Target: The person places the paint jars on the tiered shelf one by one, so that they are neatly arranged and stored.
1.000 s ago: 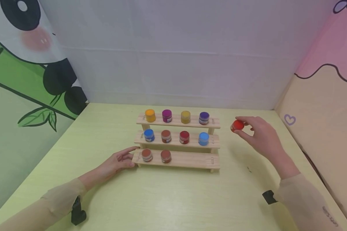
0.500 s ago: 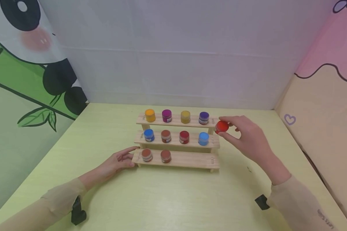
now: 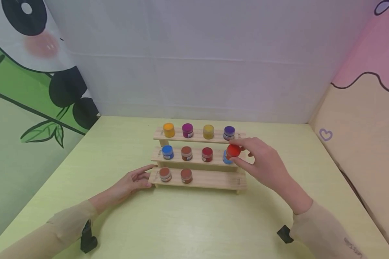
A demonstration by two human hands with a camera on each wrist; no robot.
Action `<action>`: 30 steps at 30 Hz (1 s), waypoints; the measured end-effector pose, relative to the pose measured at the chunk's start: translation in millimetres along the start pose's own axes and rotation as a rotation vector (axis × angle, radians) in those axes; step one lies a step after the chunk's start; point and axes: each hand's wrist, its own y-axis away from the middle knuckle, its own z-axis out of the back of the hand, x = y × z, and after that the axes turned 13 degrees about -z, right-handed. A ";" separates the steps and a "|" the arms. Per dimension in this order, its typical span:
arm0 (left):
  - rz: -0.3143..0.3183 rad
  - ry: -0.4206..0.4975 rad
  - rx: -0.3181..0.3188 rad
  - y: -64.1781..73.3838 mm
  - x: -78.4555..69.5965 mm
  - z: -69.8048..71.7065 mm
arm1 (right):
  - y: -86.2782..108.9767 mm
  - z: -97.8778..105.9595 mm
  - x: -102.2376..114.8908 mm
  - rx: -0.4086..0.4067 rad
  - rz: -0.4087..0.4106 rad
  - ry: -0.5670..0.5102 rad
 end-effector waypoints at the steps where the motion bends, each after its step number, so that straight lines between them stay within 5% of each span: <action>1: 0.002 0.000 -0.001 0.2 0.0 0.0 | 0.6 -2.3 1.6 0.007 0.001 -0.006; 16: 0.019 -0.023 -0.019 0.0 -1.1 -1.5 | 7.1 -38.3 15.7 0.113 0.005 -0.138; 30: 0.037 -0.036 -0.023 1.2 -3.1 -1.6 | 11.2 -53.5 22.2 0.184 -0.083 -0.190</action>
